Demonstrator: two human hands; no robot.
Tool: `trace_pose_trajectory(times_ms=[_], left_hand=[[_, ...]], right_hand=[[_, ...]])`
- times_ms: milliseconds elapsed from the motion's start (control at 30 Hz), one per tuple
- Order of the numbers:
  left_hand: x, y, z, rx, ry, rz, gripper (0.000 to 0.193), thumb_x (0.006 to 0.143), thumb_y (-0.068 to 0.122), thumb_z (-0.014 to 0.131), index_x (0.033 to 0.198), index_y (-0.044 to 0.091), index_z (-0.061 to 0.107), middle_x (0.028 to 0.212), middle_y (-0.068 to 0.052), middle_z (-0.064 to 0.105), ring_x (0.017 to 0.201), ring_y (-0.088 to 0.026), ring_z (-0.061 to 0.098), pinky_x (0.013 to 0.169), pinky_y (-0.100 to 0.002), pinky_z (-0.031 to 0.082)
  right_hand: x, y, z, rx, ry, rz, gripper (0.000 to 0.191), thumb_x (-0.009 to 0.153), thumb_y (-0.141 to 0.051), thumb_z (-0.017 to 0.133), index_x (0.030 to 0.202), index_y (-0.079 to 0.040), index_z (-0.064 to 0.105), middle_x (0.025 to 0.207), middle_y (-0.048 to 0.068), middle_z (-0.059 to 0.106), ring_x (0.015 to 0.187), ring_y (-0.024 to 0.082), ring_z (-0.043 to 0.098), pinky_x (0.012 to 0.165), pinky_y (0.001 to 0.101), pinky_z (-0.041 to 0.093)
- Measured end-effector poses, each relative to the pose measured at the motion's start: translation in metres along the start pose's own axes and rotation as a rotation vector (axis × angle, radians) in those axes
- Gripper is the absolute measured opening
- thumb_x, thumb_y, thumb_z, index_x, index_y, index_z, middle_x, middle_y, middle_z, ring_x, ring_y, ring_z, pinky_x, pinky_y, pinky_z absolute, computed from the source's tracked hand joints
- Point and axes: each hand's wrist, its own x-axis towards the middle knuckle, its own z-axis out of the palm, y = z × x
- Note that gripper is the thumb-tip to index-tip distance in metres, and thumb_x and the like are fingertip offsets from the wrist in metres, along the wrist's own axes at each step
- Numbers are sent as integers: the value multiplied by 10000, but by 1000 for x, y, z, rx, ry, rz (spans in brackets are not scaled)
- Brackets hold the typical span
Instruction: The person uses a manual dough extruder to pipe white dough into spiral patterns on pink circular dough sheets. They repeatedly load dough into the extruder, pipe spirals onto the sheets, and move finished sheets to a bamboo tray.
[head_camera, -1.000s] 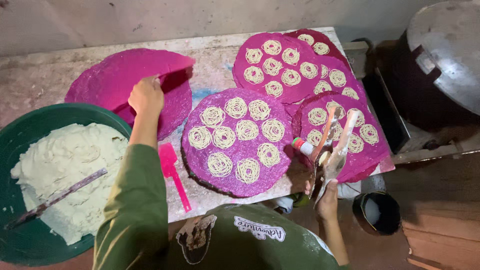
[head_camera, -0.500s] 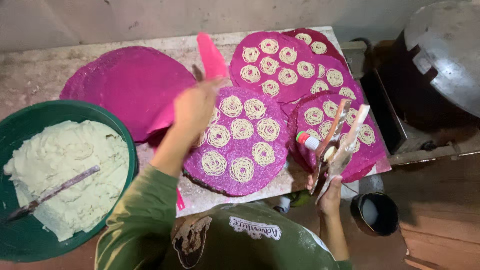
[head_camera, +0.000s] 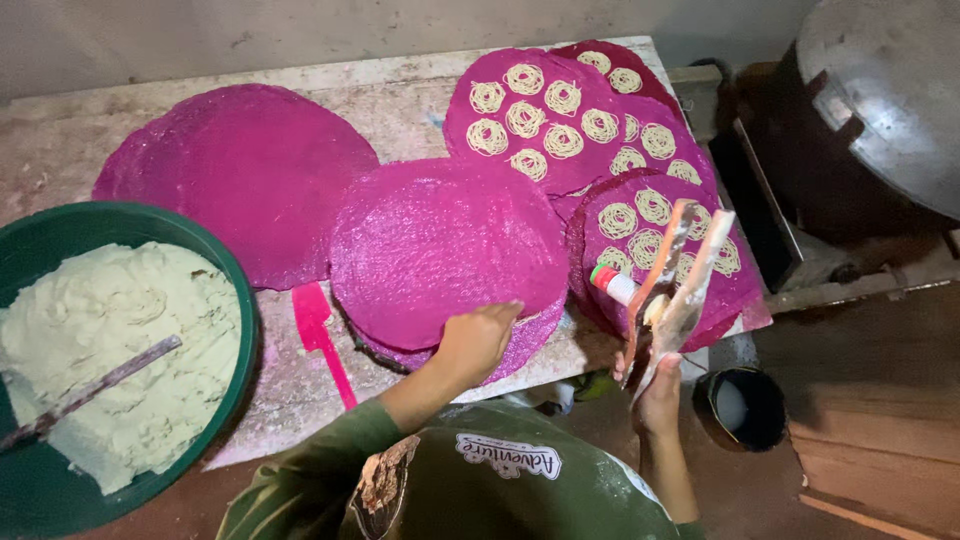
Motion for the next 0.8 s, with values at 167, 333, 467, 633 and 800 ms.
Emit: trace_pose_trajectory(times_ms=[167,333,467,633,800], left_hand=[[-20,7,-15,36,-143,-122,344,998,193,538,1268,20,662,1097,-182,746,930,-317,743,753,-424,594],[-13,6,-70,-56,-405,-251,747,903,491,638,1528,117,470,1456,-169,576,1251,-334,572,1149,-578,287],[14,-34,-114,-1423,107,-295,911,944,687,509,1583,75,294,1668,-213,319,1550,-362,305,1271,-509,215],[6,-75,-123,-2297,260,180,768,1043,710,434,1304,12,623,1025,-67,641,1059,-248,596,1113,-454,448],[-12,-116,-125,-2308,701,-67,511,1053,600,433,875,129,525,762,6,472,759,-170,496,884,-390,457]], right_hand=[[4,11,-7,-147,-41,67,728,1051,-645,348,1191,18,615,882,112,657,748,196,622,678,331,517],[33,2,16,-555,-269,66,757,1076,-627,290,1005,16,682,807,89,712,673,174,669,650,316,564],[62,-16,77,-697,-616,388,738,1011,-617,239,966,-32,687,722,54,661,594,153,626,513,329,538],[82,-42,179,-592,-854,962,650,969,-621,357,1002,-50,666,755,48,672,673,152,648,641,329,560],[84,-61,259,-1162,-917,537,704,981,-652,351,1070,-31,669,697,61,632,626,191,618,603,359,537]])
